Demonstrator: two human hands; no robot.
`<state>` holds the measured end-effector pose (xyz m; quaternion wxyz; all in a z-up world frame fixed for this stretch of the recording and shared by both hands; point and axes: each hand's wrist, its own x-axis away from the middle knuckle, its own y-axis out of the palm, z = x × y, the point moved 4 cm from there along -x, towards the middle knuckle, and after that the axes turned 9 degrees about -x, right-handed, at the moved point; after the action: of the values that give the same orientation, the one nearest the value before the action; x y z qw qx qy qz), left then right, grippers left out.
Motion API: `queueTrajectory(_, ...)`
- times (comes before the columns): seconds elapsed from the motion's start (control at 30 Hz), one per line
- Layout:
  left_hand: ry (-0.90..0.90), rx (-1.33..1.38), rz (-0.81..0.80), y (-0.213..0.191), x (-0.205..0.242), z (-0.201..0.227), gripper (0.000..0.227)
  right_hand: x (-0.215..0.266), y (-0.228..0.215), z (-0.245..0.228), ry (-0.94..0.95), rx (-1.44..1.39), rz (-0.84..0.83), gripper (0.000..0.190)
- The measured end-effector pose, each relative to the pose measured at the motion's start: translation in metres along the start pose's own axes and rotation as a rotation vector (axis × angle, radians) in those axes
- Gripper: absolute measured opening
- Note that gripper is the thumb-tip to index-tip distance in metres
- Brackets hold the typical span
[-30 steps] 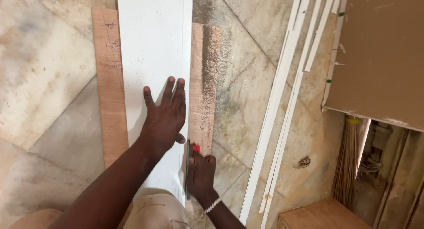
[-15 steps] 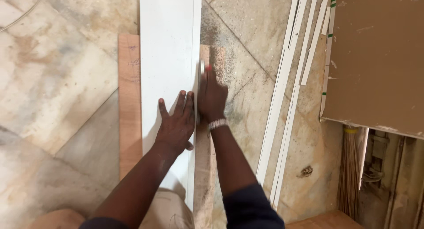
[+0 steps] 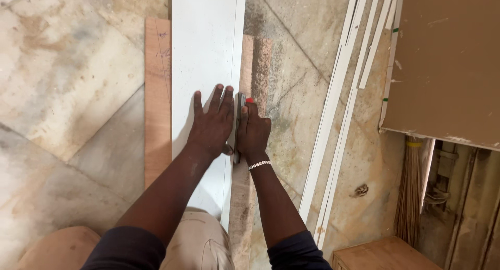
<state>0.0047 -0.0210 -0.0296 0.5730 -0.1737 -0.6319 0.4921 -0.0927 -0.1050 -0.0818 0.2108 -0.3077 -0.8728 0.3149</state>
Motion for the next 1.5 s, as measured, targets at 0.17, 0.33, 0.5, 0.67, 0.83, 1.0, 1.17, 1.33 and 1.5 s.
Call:
queueTrajectory(0.17,0.061,-0.037,-0.062,-0.001,-0.008,0.002,0.133,0.094,-0.001,0.023,-0.090,0.112,-0.053,0.046)
queueTrajectory(0.33,0.063,0.033,0.101,0.001,0.004,0.004,0.122,0.069,0.001,0.013,-0.287,0.267,-0.019,0.053)
queueTrajectory(0.5,0.087,-0.055,-0.059,-0.006,-0.007,0.000,0.124,-0.194,0.028,0.000,-0.138,0.118,0.116,0.050)
queueTrajectory(0.67,0.038,-0.051,-0.110,-0.013,-0.006,0.001,0.132,-0.135,0.023,0.009,0.068,-0.047,-0.026,0.061)
queueTrajectory(0.83,0.062,0.000,-0.099,-0.005,-0.007,0.000,0.129,0.124,0.001,0.030,-0.004,0.092,-0.263,0.056)
queueTrajectory(1.0,0.071,0.008,-0.140,-0.007,-0.013,-0.005,0.119,0.057,0.006,0.018,-0.388,0.302,0.024,0.052)
queueTrajectory(1.17,0.066,-0.024,-0.106,-0.010,-0.007,0.001,0.130,-0.140,0.017,0.004,-0.114,-0.056,0.052,0.045)
queueTrajectory(1.33,0.045,-0.026,-0.054,0.015,0.020,0.014,0.125,-0.086,0.003,-0.012,-0.028,-0.079,0.040,0.047)
queueTrajectory(1.5,0.057,0.151,0.251,0.065,0.046,0.029,0.118,-0.051,0.000,-0.016,-0.171,0.064,0.088,0.041)
